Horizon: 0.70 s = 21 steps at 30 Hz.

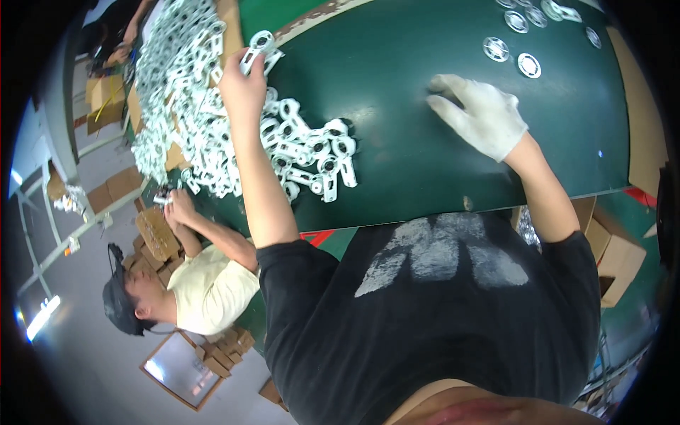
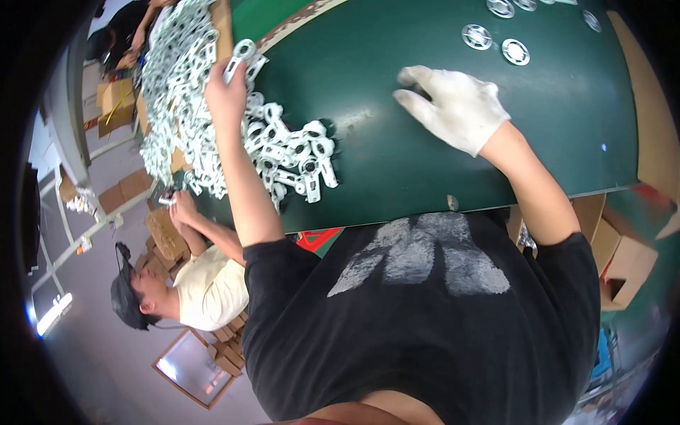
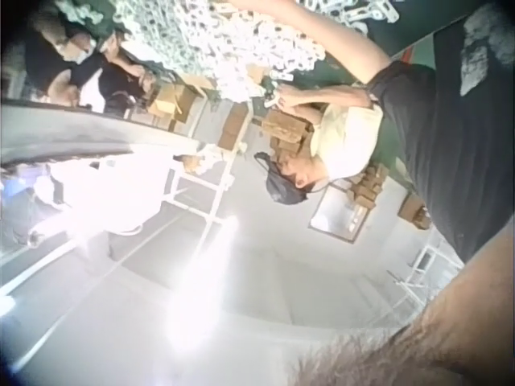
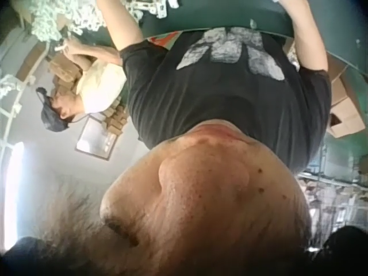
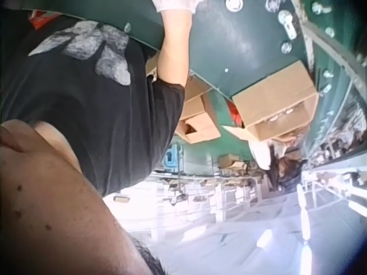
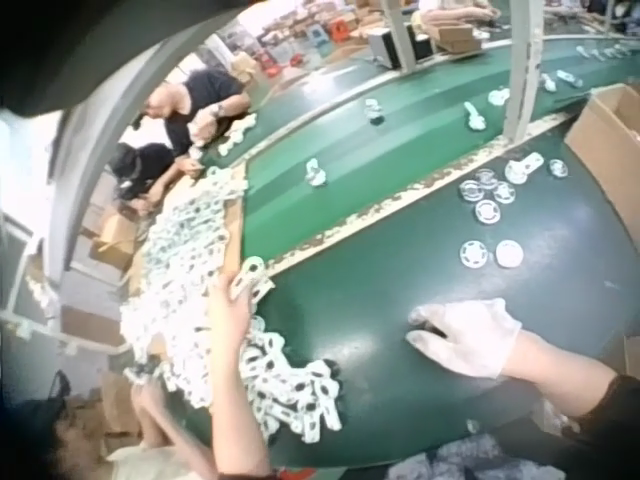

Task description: The person assembles circular metal rings into white plastic frames by hand, taking components from cardboard boxes at a factory workbench.

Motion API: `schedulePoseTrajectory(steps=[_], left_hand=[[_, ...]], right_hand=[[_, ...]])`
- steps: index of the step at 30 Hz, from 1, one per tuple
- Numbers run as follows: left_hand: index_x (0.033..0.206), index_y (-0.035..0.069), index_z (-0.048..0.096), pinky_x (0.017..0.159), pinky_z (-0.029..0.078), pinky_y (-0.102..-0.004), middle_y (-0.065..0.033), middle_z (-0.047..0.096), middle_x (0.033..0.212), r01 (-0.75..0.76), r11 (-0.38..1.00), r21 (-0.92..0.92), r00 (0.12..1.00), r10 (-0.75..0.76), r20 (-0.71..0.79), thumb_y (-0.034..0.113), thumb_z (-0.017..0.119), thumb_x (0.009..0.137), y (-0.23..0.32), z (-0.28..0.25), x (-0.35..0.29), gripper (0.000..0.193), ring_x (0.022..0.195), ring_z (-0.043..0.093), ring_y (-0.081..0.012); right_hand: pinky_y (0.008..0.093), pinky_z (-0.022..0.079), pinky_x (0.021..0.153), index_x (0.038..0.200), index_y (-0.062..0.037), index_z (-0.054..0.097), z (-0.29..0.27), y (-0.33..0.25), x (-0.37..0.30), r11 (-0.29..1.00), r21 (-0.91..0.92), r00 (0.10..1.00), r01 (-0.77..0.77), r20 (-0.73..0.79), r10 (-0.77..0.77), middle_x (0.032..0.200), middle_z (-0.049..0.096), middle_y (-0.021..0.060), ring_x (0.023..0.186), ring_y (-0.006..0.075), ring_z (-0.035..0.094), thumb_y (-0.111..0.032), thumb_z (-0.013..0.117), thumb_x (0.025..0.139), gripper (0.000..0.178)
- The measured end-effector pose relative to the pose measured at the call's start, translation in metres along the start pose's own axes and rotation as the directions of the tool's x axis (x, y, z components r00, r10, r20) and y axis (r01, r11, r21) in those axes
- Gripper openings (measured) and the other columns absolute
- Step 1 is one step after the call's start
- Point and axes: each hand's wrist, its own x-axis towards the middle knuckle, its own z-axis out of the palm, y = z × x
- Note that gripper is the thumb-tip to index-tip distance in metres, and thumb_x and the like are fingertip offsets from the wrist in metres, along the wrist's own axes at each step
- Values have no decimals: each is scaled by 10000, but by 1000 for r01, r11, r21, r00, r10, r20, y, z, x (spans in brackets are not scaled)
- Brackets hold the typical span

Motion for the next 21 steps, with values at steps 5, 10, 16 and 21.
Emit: schedulePoseTrajectory(steps=[5, 10, 16, 21], left_hand=[[1134, 44, 697, 802, 568, -386, -161, 740, 998, -188, 919, -348, 971, 226, 72, 196, 805, 862, 140, 21, -59, 330, 896, 728, -321], [1200, 51, 680, 980, 516, -414, -108, 637, 1332, -564, 693, -450, 790, 612, -47, 91, 799, 732, 213, 70, -89, 485, 1130, 611, -351], [1239, 114, 670, 988, 509, -398, -96, 626, 1269, -492, 719, -490, 771, 622, 138, 150, 772, 835, 234, 115, -65, 418, 1174, 595, -315], [1213, 109, 674, 974, 527, -406, -74, 628, 1274, -632, 719, -289, 677, 693, 246, 277, 763, 870, 237, 136, -57, 391, 1169, 596, -294]], right_hand=[[386, 512, 982, 1304, -48, 614, 10, 6, -2, 831, 545, 994, 108, -53, -95, 1156, 724, 189, 1091, 316, 697, -431, 582, 1007, 486], [321, 523, 868, 1198, -23, 650, 11, 19, 12, 433, 885, 891, 172, -327, 315, 1078, 713, 66, 978, 169, 673, -360, 575, 1036, 382], [237, 426, 611, 971, -62, 627, -29, 59, 23, 644, 692, 664, 325, -652, 366, 781, 584, -16, 679, 58, 513, -246, 533, 1074, 232], [260, 464, 611, 1003, -38, 654, -49, 53, 20, 737, 663, 757, 131, -547, 358, 775, 626, 15, 656, 99, 575, -145, 665, 967, 114]])
